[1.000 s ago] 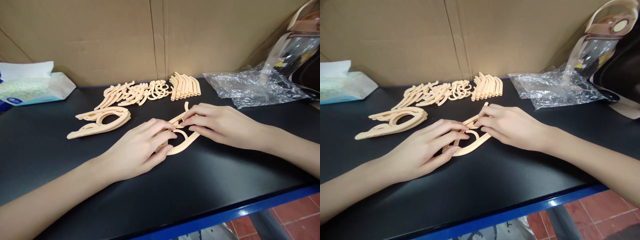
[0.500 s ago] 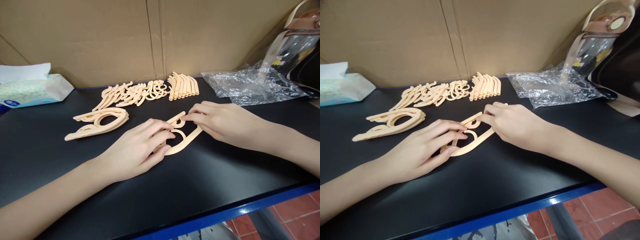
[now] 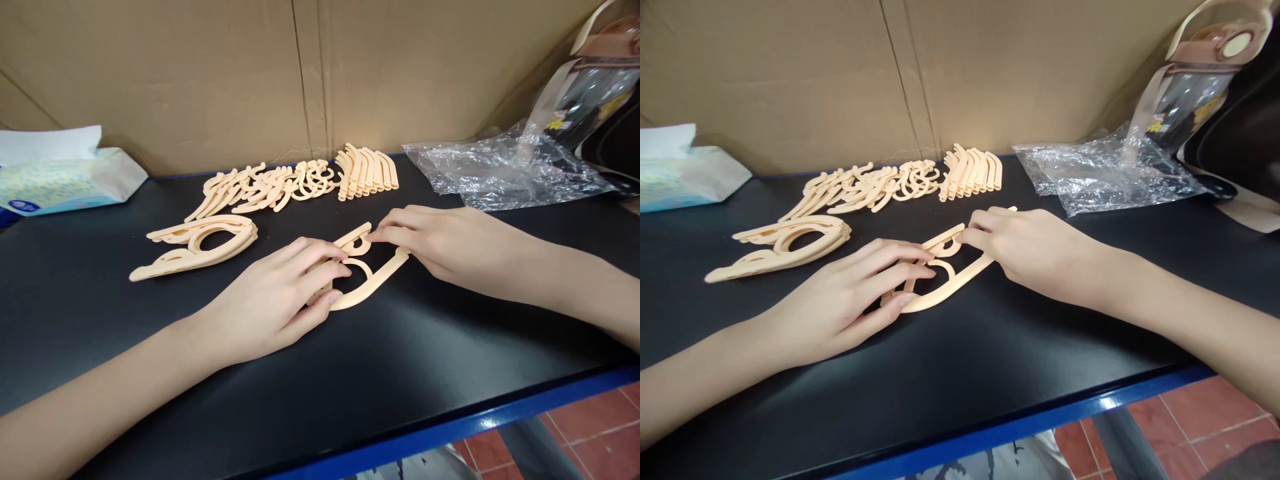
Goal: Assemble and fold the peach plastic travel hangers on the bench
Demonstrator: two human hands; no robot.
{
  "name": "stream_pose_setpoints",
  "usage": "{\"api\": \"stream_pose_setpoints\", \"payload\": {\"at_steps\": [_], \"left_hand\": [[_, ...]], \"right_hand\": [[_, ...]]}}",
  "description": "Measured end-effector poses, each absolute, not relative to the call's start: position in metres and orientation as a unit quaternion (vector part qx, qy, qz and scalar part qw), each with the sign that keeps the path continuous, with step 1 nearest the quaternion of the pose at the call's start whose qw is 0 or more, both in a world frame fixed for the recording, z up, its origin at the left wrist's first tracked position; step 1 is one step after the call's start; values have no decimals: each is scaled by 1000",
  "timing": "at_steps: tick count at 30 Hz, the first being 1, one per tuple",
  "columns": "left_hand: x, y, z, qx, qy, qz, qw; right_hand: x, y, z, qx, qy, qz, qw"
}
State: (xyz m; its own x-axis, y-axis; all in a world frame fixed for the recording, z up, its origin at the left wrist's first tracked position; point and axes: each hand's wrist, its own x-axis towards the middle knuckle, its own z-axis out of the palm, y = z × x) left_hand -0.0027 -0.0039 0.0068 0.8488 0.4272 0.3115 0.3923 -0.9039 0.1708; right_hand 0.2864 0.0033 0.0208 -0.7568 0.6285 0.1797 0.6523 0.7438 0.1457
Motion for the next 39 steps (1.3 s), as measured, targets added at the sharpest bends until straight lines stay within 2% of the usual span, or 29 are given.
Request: {"api": "stream_pose_setpoints", "payload": {"at_steps": [39], "left_hand": [[-4, -2, 1, 959, 211, 184, 51]], "right_hand": [[287, 4, 19, -314, -937, -135, 68]]}}
